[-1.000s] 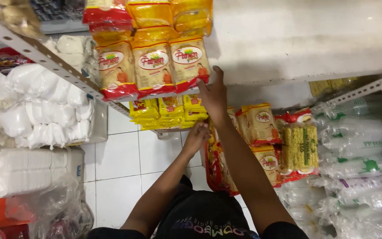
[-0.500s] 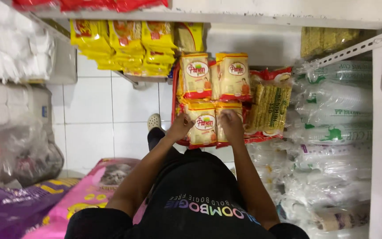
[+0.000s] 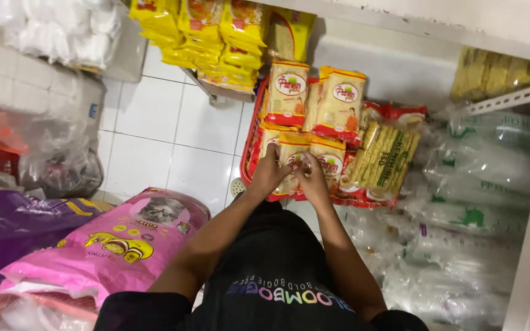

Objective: The person ties clear plastic bags containing nuts by hand and arranges packaged food items in a basket and on shelves.

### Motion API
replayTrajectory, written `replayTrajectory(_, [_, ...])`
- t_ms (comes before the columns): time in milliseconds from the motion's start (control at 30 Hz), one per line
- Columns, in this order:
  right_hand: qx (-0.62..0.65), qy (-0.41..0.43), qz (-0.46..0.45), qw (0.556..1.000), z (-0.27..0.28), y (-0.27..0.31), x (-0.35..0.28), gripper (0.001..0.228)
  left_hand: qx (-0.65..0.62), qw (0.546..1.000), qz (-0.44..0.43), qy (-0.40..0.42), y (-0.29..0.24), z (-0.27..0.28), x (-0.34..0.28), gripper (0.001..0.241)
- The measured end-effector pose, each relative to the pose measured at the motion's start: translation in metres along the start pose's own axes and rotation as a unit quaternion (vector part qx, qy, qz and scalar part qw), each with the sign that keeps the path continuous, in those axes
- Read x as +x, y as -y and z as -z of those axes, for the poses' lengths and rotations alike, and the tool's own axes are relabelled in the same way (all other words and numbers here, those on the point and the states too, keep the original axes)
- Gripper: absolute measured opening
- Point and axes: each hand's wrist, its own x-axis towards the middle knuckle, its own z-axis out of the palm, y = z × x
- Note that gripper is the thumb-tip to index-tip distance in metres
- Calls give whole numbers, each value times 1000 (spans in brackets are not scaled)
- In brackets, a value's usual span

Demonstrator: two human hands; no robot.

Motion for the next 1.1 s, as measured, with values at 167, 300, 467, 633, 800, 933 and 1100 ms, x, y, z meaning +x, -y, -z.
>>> replayTrajectory(167, [-11, 4, 69, 998, 6, 56, 3, 69, -119, 983, -83, -113, -12, 29, 5, 57])
replayTrajectory(300, [125, 129, 38, 983, -3, 138, 2, 85, -275, 950, -57, -136, -37, 88, 2, 47])
replayTrajectory(467, [215, 138, 157, 954, -45, 223, 35, 81, -338, 925, -108, -134, -82, 168, 25, 49])
replayTrajectory(633, [229, 56, 254, 938, -86, 284, 121, 69, -249, 943, -210, -67, -111, 245, 58, 72])
replayTrajectory(800, [204, -35, 225, 952, -128, 355, 214, 54, -234, 962, -119, -76, -132, 320, 116, 68])
replayTrajectory(933, [90, -33, 241, 966, -151, 392, 243, 52, -277, 919, -220, -176, -119, 339, 173, 55])
replayTrajectory(1100, [117, -73, 244, 960, -174, 406, 255, 57, -459, 847, -228, -138, -103, 335, 208, 42])
